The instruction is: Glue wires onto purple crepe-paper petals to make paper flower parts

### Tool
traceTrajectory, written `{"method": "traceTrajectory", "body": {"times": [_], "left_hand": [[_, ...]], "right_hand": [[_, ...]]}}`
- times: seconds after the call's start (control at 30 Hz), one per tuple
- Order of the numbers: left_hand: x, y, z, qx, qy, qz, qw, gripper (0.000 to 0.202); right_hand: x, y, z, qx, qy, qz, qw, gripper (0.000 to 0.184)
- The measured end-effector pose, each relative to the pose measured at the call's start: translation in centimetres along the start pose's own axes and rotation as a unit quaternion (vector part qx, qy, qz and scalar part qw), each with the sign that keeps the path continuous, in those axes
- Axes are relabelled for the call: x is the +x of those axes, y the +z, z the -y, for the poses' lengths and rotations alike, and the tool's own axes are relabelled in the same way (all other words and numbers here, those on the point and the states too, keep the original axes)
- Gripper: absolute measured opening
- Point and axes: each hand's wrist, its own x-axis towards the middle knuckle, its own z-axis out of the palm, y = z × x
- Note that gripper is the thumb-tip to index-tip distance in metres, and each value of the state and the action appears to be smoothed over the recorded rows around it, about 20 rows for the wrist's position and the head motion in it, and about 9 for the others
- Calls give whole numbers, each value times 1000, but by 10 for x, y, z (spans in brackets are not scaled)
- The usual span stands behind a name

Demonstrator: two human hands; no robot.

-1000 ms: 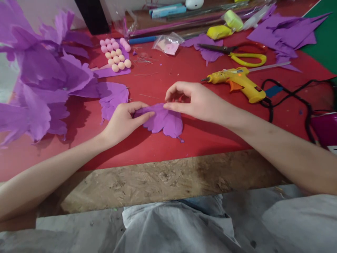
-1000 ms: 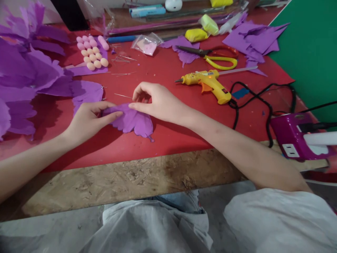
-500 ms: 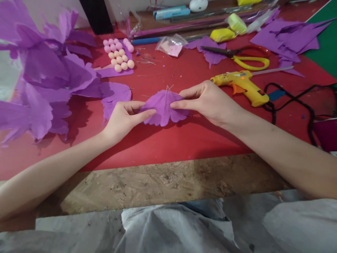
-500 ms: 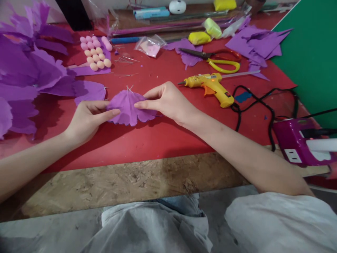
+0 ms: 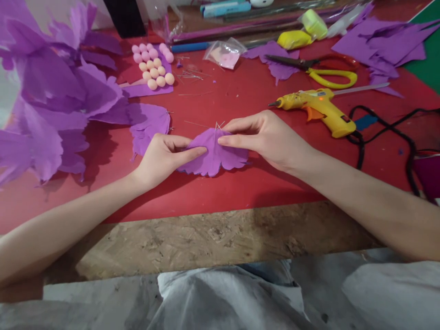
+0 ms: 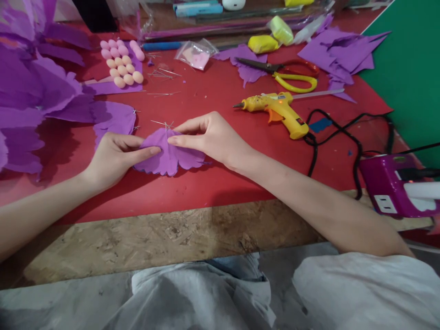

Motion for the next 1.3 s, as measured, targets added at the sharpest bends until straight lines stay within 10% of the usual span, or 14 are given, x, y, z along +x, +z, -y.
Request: {"method": "traceTrajectory", "body": {"times": [1.3], "left_hand": [[2, 0, 10, -39, -10, -5, 999, 23]], "right_hand": [[4, 0, -6, -22, 25, 22, 999, 23]]}}
